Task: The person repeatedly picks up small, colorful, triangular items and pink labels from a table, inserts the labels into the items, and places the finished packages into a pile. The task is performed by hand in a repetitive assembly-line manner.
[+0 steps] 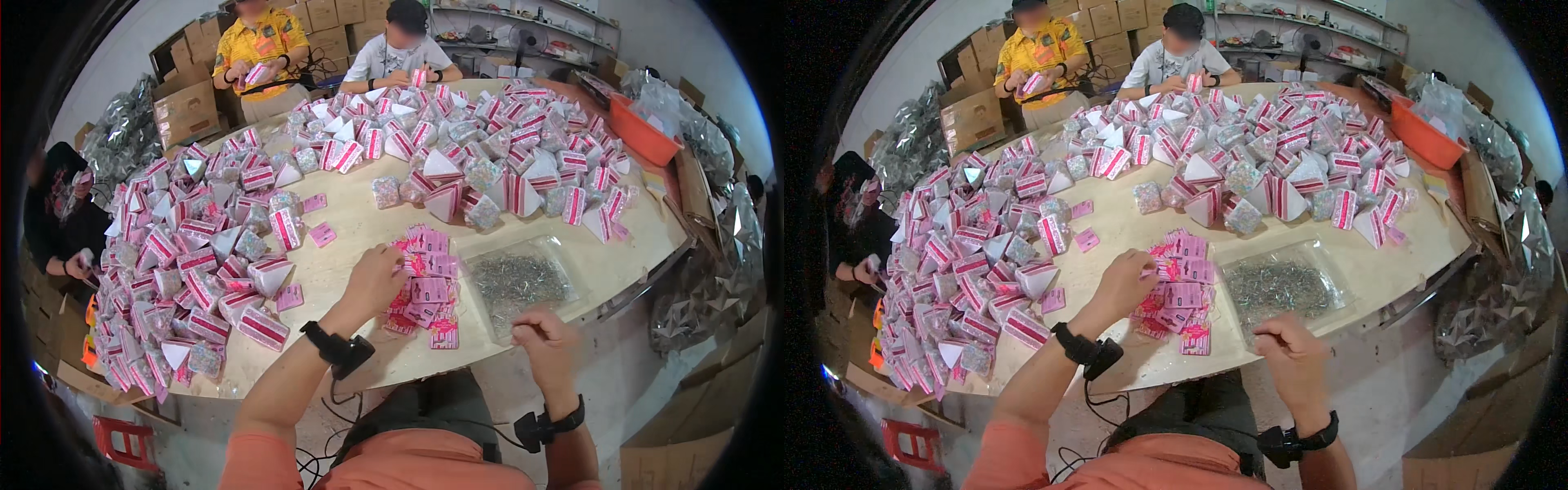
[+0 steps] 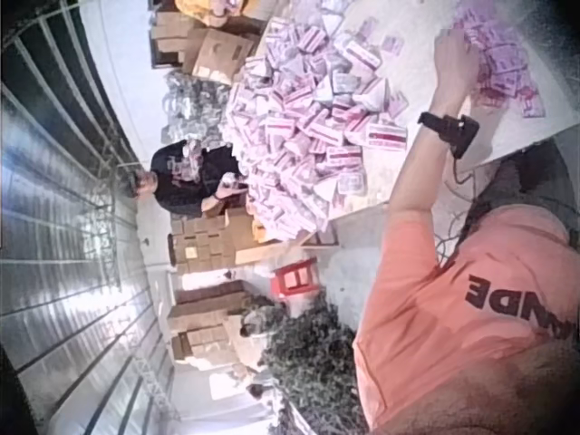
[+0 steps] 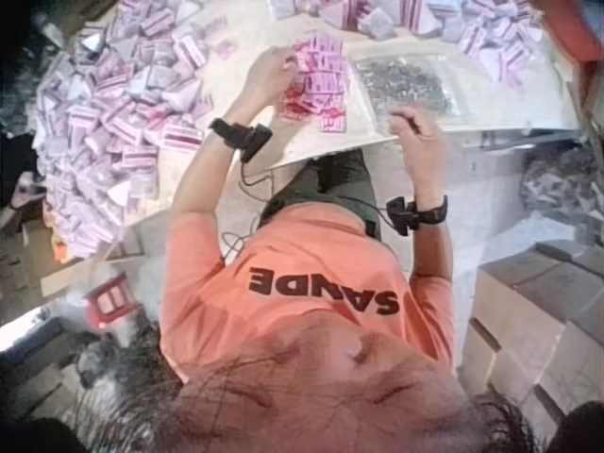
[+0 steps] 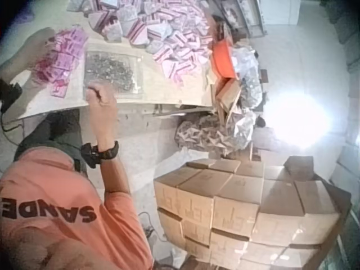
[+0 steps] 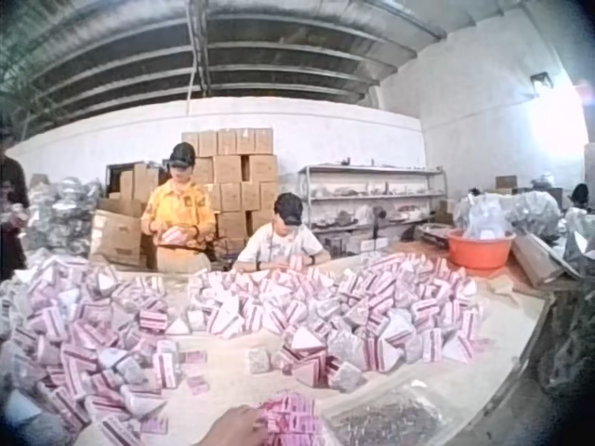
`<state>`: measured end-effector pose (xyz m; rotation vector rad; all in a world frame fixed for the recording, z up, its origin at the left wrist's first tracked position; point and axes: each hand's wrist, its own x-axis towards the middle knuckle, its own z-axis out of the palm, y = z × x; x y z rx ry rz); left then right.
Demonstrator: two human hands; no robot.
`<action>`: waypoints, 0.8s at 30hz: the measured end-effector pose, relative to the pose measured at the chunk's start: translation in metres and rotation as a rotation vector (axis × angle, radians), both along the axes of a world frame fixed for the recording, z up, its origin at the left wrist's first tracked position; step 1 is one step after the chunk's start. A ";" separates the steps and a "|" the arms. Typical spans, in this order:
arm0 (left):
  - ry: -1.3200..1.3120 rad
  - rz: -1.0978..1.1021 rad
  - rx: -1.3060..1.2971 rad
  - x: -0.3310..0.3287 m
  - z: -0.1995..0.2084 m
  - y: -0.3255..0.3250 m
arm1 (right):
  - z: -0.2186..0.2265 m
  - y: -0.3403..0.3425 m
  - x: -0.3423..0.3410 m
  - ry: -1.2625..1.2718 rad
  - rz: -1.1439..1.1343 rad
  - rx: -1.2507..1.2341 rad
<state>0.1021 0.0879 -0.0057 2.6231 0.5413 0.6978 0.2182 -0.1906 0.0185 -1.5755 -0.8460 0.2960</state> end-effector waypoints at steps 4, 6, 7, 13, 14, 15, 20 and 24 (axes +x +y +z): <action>0.038 -0.073 0.105 0.043 -0.005 -0.004 | -0.001 0.009 -0.018 0.209 0.025 0.023; 0.135 -0.095 0.173 0.061 -0.017 -0.003 | -0.009 0.004 -0.019 0.191 0.030 -0.010; 0.191 -0.102 0.208 0.066 -0.022 -0.003 | -0.013 0.001 -0.019 0.180 0.044 -0.007; 0.274 -0.082 0.231 0.070 -0.021 -0.001 | -0.026 -0.009 -0.018 0.276 0.027 -0.011; 0.265 -0.072 0.247 0.070 -0.017 0.001 | -0.026 -0.007 -0.018 0.313 0.033 0.015; 0.196 -0.075 0.213 0.070 -0.017 0.003 | -0.026 -0.006 -0.018 0.350 0.040 0.040; 0.011 -0.037 -0.101 0.058 0.006 0.007 | -0.029 -0.003 -0.018 0.296 0.059 0.045; -0.302 -0.022 -0.693 0.032 0.020 0.007 | -0.026 -0.001 -0.019 0.348 0.024 0.029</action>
